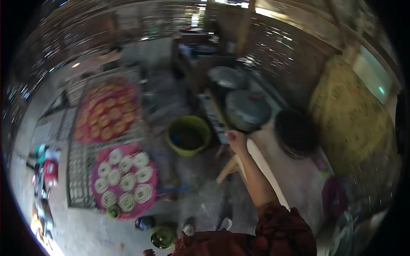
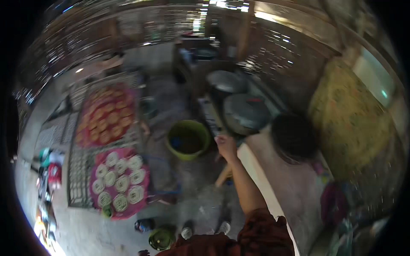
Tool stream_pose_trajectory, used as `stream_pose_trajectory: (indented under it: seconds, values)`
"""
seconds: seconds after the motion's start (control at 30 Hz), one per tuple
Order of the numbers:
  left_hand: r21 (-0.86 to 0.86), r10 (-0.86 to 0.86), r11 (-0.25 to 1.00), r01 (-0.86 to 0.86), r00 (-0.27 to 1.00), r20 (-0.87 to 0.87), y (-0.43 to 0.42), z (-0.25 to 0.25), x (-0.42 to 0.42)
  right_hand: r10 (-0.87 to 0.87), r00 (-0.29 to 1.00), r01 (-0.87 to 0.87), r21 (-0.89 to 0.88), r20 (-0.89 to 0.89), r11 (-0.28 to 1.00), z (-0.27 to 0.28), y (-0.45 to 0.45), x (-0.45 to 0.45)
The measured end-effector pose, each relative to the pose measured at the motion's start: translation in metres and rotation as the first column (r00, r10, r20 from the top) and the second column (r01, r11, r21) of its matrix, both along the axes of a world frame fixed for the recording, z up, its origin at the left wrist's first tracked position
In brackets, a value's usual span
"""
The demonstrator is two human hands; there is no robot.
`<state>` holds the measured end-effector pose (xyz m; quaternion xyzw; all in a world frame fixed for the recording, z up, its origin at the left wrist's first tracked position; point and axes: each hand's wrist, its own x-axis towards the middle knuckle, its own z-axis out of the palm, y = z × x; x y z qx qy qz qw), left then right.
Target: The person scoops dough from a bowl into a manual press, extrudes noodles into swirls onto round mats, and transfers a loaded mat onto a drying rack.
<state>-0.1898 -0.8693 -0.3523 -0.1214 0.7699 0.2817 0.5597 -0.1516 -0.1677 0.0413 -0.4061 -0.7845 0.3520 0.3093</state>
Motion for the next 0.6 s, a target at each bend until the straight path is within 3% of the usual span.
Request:
stream_pose_trajectory:
  seconds: [0.07,0.17,0.2,0.27,0.3,0.37,0.4,0.43,0.5,0.57,0.6]
  values:
    - [-0.030,-0.107,0.994,0.106,0.994,-0.032,0.048,0.002,-0.016,-0.192,0.981,0.181,0.320,0.004,0.930,-0.028,0.079,0.106]
    - [-0.043,-0.264,0.964,0.261,0.960,-0.094,0.123,0.007,-0.032,-0.583,0.810,0.547,0.275,0.064,0.791,-0.068,0.183,0.260]
    - [-0.046,-0.309,0.951,0.306,0.944,-0.116,0.148,0.009,-0.034,-0.604,0.796,0.570,0.273,0.051,0.775,-0.060,0.199,0.290]
    - [-0.049,-0.409,0.912,0.407,0.898,-0.164,0.198,0.010,-0.033,-0.749,0.607,0.634,0.406,0.267,0.658,-0.036,0.222,0.343]
    - [-0.051,-0.459,0.887,0.458,0.868,-0.189,0.221,0.013,-0.029,-0.757,0.598,0.645,0.404,0.262,0.649,-0.026,0.236,0.359]
    - [-0.056,-0.565,0.818,0.573,0.780,-0.268,0.260,0.011,-0.020,-0.633,0.620,0.463,0.436,0.464,0.772,-0.011,0.265,0.374]
    - [-0.057,-0.621,0.767,0.639,0.716,-0.321,0.278,0.009,-0.015,-0.631,0.623,0.464,0.431,0.463,0.774,-0.008,0.278,0.376]
    - [-0.067,-0.678,0.698,0.713,0.626,-0.385,0.297,0.005,-0.008,-0.577,0.577,0.395,0.421,0.578,0.817,-0.007,0.289,0.375]
    - [-0.159,-0.769,0.455,0.876,0.296,-0.566,0.335,0.002,0.003,-0.472,0.399,0.261,0.396,0.786,0.880,0.005,0.301,0.361]
    - [-0.433,-0.803,0.210,0.876,-0.097,-0.587,0.369,0.001,0.012,-0.425,0.341,0.316,0.324,0.839,0.892,0.025,0.299,0.341]
    - [-0.304,-0.800,0.387,0.870,0.153,-0.581,0.387,0.012,0.020,-0.382,0.273,0.384,0.264,0.883,0.885,0.030,0.298,0.333]
